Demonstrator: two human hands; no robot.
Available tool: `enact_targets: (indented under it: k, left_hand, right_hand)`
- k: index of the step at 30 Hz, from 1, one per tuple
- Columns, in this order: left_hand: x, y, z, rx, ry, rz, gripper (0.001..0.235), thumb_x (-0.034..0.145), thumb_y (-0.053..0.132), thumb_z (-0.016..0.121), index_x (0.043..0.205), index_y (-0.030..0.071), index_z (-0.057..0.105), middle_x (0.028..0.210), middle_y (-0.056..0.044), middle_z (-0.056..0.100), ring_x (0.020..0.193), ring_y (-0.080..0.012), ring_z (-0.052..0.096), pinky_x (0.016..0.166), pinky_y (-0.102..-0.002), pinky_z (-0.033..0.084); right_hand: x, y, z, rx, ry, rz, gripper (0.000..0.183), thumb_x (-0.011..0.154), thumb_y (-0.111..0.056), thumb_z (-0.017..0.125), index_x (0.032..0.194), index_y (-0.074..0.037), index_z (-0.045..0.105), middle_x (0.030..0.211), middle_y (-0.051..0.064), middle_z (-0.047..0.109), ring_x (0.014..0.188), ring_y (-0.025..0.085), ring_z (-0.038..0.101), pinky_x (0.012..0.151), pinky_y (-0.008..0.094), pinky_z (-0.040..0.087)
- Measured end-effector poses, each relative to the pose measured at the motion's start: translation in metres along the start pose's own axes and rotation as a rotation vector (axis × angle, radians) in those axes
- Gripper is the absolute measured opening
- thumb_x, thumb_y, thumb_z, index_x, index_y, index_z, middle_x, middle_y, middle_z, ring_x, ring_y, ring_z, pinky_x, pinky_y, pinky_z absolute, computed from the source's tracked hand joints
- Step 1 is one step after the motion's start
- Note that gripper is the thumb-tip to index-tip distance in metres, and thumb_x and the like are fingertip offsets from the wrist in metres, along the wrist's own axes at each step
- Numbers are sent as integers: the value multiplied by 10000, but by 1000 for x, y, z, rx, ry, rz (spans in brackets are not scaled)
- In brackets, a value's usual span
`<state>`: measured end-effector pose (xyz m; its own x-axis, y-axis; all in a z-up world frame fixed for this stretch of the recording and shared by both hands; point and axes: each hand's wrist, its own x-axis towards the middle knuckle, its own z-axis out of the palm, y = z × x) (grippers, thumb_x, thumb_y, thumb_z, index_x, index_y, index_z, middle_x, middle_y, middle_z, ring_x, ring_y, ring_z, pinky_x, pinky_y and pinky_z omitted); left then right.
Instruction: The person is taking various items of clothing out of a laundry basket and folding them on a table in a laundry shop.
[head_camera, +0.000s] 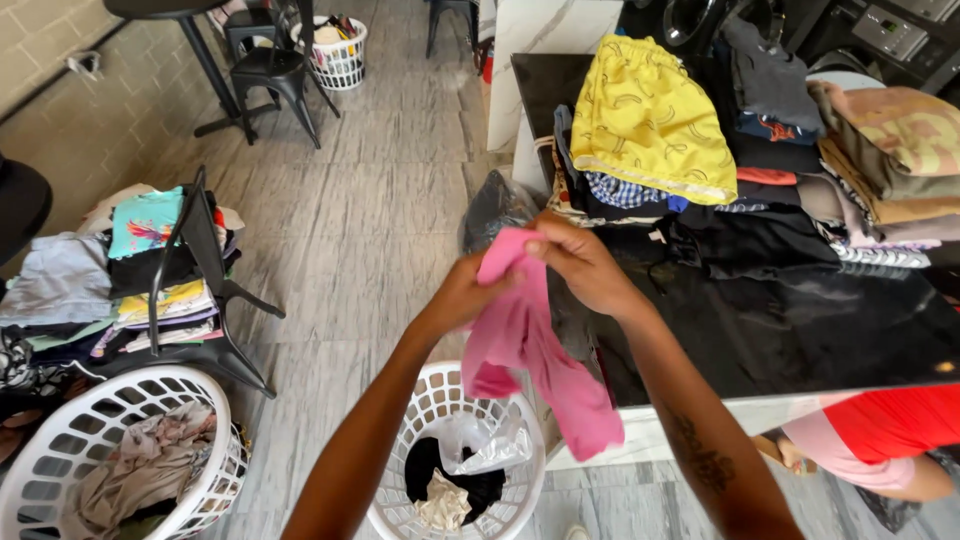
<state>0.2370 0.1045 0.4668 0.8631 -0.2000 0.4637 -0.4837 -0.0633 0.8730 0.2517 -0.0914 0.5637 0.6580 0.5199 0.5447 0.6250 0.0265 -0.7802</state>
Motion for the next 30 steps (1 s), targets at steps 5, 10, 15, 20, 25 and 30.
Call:
enact_targets:
  k: [5, 10, 15, 20, 25, 30]
  left_hand:
    - [5, 45, 8, 80, 334, 44, 257, 1006, 61, 559, 1162, 101, 760, 1062, -129, 779, 1022, -163, 666, 970, -427, 527]
    - [-8, -12, -48, 243, 588, -267, 433, 1040, 43, 573, 1471, 77, 569, 582, 42, 545, 397, -59, 401, 292, -218, 283]
    - [-50, -29, -118, 187, 711, -96, 228, 1033, 100, 528, 1078, 136, 749, 940, 9, 698, 907, -138, 567, 965, -420, 488]
    - [-63, 36, -92, 133, 839, -80, 191, 1005, 108, 543, 940, 149, 718, 821, 18, 617, 846, -138, 533, 879, -364, 488]
    - [-80, 76, -112, 106, 922, -99, 212, 1021, 120, 522, 900, 157, 692, 771, 53, 588, 794, -109, 507, 843, -322, 489]
    - [-110, 69, -164, 135, 875, -65, 206, 1066, 159, 523, 1023, 148, 724, 933, 39, 664, 945, -91, 532, 988, -359, 482]
  right_hand:
    - [-86, 19, 47, -91, 404, 371, 167, 1034, -135, 524, 1179, -67, 570, 1077, 116, 583, 1082, 252, 546, 998, 413, 424]
    - [-252, 183, 108, -107, 57, 793, 149, 937, 10, 606, 894, -98, 700, 890, 41, 687, 888, 176, 685, 687, 243, 625]
    - [-267, 199, 79, 24, -46, 984, 127, 983, -12, 585, 980, -26, 711, 876, 222, 776, 761, 335, 793, 729, 458, 642]
    - [-268, 218, 155, 6, -429, 949, 132, 900, -115, 718, 1014, -54, 747, 921, 194, 774, 821, 310, 769, 764, 430, 618]
    - [-245, 205, 264, 33, -647, 821, 151, 819, -187, 762, 943, -104, 783, 798, 117, 758, 758, 232, 756, 697, 364, 573]
    - [-222, 212, 339, 607, -43, 1180, 509, 894, -510, 628, 1235, -135, 681, 1331, 81, 674, 1202, 328, 641, 947, 523, 515]
